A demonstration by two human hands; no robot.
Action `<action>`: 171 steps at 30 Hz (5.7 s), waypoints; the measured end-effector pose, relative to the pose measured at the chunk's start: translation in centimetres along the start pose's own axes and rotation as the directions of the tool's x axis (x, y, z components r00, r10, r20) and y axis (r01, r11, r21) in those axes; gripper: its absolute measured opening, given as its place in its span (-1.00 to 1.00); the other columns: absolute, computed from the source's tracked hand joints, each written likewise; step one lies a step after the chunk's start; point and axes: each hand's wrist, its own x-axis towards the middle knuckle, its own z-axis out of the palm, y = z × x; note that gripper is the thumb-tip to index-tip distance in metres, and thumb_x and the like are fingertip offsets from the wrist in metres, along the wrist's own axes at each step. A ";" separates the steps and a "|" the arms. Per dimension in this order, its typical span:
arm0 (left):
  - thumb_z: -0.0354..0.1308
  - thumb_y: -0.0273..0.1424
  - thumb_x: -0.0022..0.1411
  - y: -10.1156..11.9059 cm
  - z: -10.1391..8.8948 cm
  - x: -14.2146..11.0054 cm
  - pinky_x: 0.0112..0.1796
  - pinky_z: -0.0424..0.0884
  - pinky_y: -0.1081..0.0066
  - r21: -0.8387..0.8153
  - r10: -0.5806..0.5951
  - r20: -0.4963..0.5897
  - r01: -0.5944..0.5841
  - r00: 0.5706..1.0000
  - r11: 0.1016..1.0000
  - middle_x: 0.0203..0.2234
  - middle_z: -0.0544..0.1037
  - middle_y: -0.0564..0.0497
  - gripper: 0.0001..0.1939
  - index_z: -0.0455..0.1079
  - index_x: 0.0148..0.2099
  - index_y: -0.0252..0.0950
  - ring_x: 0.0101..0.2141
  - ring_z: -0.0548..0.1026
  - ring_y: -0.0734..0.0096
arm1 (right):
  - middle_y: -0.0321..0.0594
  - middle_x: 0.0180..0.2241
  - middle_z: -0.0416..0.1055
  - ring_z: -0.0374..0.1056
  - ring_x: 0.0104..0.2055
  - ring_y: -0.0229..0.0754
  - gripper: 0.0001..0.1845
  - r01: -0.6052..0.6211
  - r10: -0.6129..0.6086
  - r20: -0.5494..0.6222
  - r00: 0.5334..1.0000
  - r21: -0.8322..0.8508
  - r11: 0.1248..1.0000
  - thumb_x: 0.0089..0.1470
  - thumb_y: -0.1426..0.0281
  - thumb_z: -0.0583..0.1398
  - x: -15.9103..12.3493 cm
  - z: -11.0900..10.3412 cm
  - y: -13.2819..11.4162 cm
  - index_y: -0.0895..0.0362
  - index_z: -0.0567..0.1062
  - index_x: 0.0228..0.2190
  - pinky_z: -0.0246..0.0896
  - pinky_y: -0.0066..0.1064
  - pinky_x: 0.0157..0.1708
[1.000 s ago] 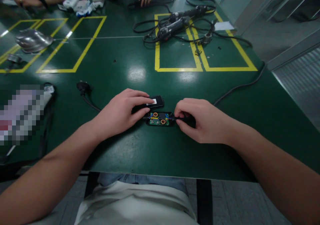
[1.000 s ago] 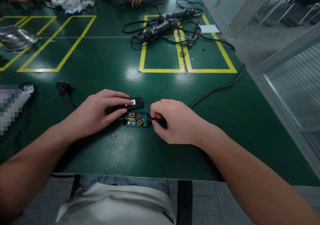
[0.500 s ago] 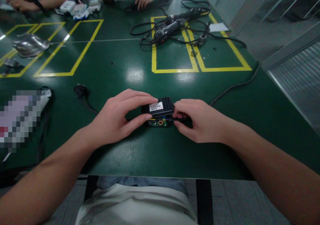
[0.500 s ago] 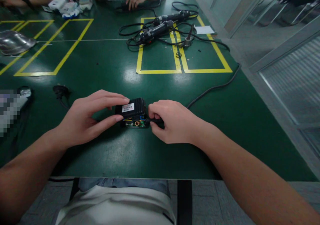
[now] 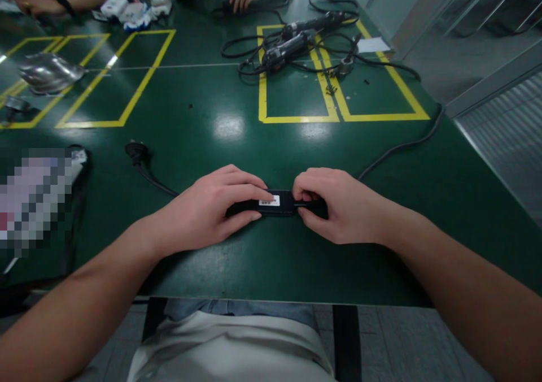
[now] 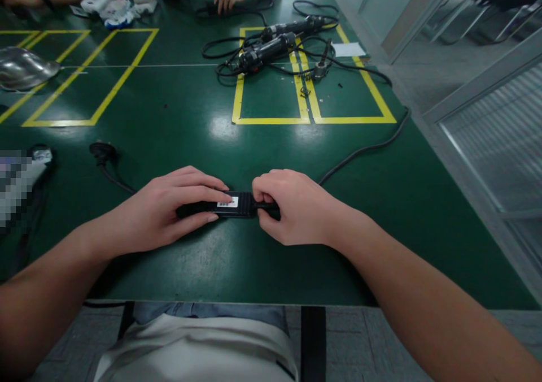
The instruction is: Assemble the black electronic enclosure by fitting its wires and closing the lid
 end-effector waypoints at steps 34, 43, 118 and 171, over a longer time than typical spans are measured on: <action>0.15 -0.34 0.48 0.1 -1.4 0.1 -0.23 0.44 0.37 0.049 -0.174 0.048 0.172 0.984 0.984 -0.24 0.66 -0.03 -0.82 0.57 -0.12 -0.24 -0.30 0.59 0.33 | -0.27 -0.37 0.53 0.36 -0.41 -0.21 -0.97 -0.018 0.025 -0.103 0.994 0.071 0.997 0.23 0.40 0.30 -0.1 0.4 -0.1 0.08 0.55 -0.25 0.19 -0.36 -0.35; 0.17 -0.29 0.50 -0.1 -1.7 -0.1 -0.24 0.43 0.40 0.044 -0.190 0.051 0.188 0.980 0.981 -0.29 0.66 0.01 -0.80 0.60 -0.10 -0.23 -0.34 0.58 0.35 | -0.28 -0.38 0.52 0.35 -0.41 -0.22 -0.98 0.025 -0.013 -0.115 0.993 0.101 0.995 0.23 0.44 0.25 -0.2 -0.1 -0.3 0.08 0.52 -0.26 0.20 -0.35 -0.35; 0.23 -0.42 0.52 0.4 -0.2 0.4 -0.21 0.39 0.39 0.025 -0.200 0.040 0.199 0.979 0.980 -0.23 0.60 0.00 -0.94 0.49 -0.10 -0.27 -0.28 0.53 0.37 | -0.26 -0.42 0.52 0.37 -0.47 -0.15 -0.93 0.044 -0.033 -0.188 0.982 0.051 0.998 0.32 0.33 0.22 -1.1 1.6 1.5 0.00 0.53 -0.24 0.21 -0.27 -0.43; 0.26 -0.32 0.48 -0.9 1.3 0.7 0.03 0.58 0.16 0.021 -0.279 -0.208 0.290 0.937 0.957 0.00 0.71 -0.10 -0.72 0.52 0.17 -0.23 -0.03 0.64 0.16 | -0.28 -0.39 0.46 0.34 -0.40 -0.15 -0.87 -0.040 0.042 -0.093 0.995 0.025 0.999 0.18 0.38 0.26 -0.2 0.5 0.7 0.02 0.37 -0.29 0.19 -0.34 -0.36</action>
